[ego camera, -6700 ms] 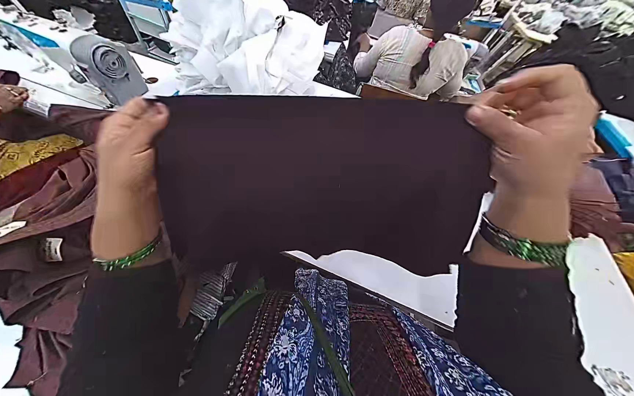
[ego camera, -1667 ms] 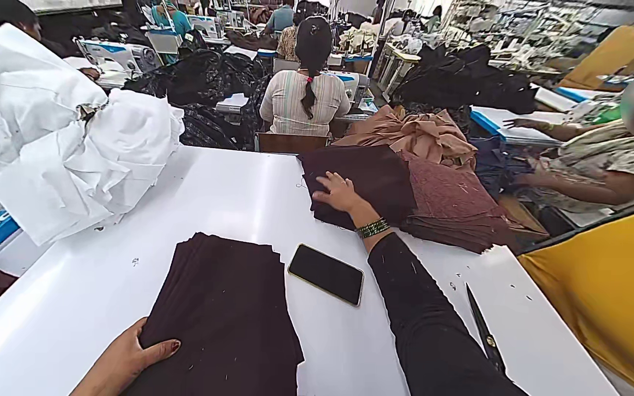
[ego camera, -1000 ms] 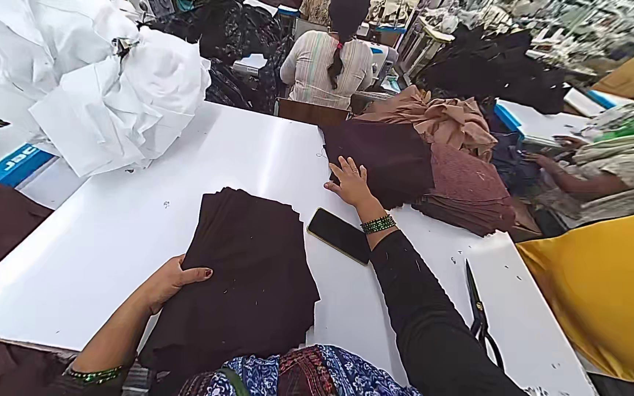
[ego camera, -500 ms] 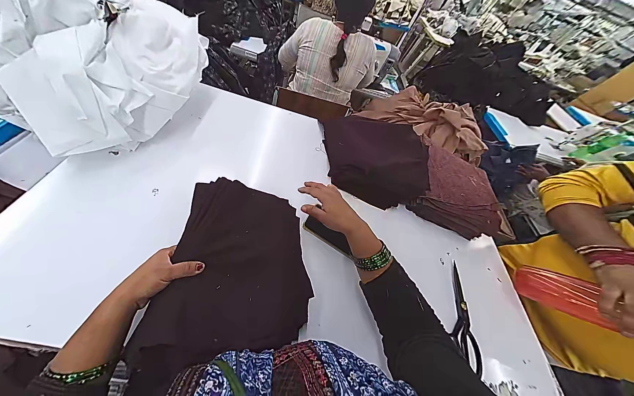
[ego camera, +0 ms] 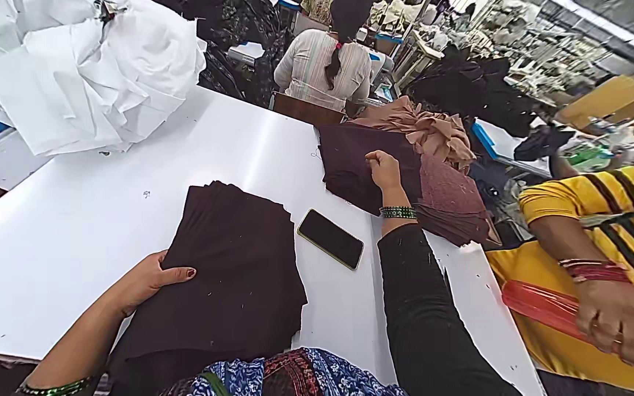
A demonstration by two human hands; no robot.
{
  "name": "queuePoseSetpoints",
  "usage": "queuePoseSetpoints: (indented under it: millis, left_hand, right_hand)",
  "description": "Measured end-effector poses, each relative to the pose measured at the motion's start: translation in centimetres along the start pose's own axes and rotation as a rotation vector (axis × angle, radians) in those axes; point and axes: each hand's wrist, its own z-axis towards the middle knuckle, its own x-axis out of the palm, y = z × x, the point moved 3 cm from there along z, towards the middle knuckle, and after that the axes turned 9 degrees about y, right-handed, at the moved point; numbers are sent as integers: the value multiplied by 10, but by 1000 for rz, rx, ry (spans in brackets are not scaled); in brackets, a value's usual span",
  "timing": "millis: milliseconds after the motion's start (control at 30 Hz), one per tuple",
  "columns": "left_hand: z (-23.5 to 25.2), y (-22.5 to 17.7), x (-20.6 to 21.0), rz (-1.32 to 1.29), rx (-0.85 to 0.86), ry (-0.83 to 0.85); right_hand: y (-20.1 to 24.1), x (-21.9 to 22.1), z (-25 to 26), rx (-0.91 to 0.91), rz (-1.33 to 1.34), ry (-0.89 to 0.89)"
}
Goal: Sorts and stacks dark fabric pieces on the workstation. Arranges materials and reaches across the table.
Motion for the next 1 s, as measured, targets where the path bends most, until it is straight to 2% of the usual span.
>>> queuePoseSetpoints:
  millis: [67, 133, 200, 333, 433, 600, 700, 767, 833, 900, 1000]
  left_hand:
    - [0, -1, 0, 2, 0, -2]
    - [1, -2, -1, -1, 7, 3]
    - [0, -1, -1, 3, 8, 9]
    - [2, -2, -1, 10, 7, 12]
    - [1, -2, -1, 15, 11, 5]
    - [2, 0, -2, -4, 15, 6]
    - [2, 0, -2, -4, 13, 11]
    - [3, 0, -3, -4, 11, 14]
    - [3, 1, -3, -1, 13, 10]
    - [4, -1, -2, 30, 17, 13]
    - [2, -2, -3, 72, 18, 42]
  right_hand:
    - [-4, -4, 8, -1, -42, 77]
    - [-8, 0, 12, 8, -223, 219]
    - [-11, 10, 7, 31, -359, 246]
    - [-13, 5, 7, -22, -269, 54]
    - [-10, 2, 16, 14, -283, 50]
    - [2, 8, 11, -118, -314, 63]
    - [8, 5, 9, -135, -121, -74]
    - [3, 3, 20, -64, 27, -131]
    - [2, 1, 21, 33, 73, -50]
    - [11, 1, 8, 103, -5, 88]
    - [39, 19, -23, -6, 0, 199]
